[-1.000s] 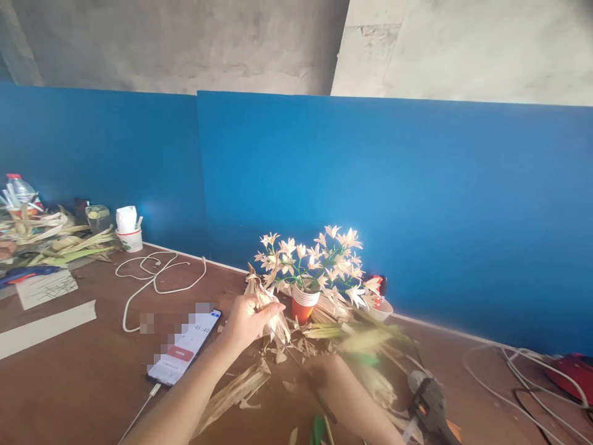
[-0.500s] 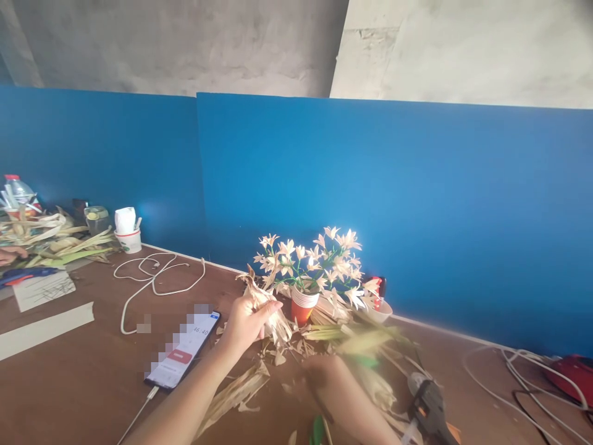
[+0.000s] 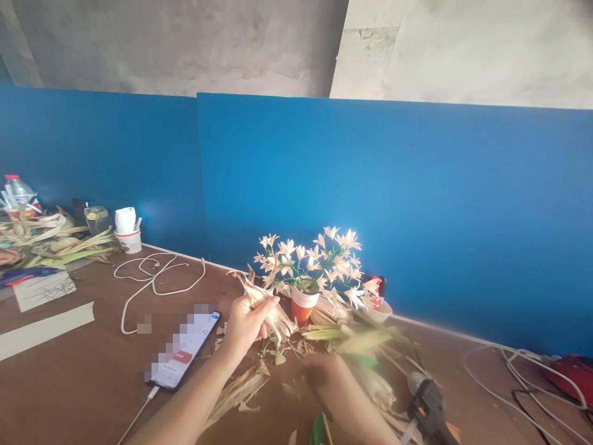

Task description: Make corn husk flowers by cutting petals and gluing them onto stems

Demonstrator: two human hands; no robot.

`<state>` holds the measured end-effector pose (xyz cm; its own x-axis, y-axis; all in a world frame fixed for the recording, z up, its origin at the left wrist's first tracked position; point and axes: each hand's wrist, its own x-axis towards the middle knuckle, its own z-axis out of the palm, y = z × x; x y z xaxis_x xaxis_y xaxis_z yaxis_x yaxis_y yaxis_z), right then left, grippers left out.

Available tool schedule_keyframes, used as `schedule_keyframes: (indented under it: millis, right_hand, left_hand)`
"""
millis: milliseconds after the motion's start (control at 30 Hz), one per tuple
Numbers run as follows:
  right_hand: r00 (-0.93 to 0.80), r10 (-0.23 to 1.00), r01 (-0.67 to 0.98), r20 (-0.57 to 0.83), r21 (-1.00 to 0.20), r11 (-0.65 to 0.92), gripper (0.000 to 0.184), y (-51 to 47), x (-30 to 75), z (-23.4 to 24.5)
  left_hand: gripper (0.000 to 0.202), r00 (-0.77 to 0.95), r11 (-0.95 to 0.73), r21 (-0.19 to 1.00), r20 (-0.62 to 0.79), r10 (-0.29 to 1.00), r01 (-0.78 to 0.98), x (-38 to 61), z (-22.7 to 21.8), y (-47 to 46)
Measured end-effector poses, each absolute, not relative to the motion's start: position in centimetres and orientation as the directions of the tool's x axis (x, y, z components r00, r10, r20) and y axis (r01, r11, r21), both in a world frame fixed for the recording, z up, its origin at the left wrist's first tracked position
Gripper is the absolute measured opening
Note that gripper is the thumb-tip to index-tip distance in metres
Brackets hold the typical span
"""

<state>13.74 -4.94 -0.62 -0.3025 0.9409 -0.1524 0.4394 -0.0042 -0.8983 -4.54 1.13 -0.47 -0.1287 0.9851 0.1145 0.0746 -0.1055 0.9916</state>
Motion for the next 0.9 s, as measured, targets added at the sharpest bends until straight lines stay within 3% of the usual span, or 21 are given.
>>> schedule_keyframes:
  millis: [400,633,900]
  right_hand:
    - [-0.273,0.947,0.453,-0.171,-0.891,-0.031,0.016,-4.78,13.65,-0.84]
    - [-0.31,0.938,0.439,-0.155,-0.898,-0.004,0.016,-4.7,13.94,-1.1]
    - [-0.292,0.943,0.389,-0.158,-0.92,-0.034,0.021,-4.69,13.58,-1.51]
  left_hand:
    - [0.04,-0.179,-0.151,0.988,0.143,0.973,-0.027,-3.44,-0.85,0.71]
    - [0.036,-0.096,-0.142,0.99,0.143,0.985,0.013,-3.83,-0.48,0.84]
    - [0.037,-0.155,-0.165,0.986,0.162,0.975,-0.008,-3.54,-0.83,0.65]
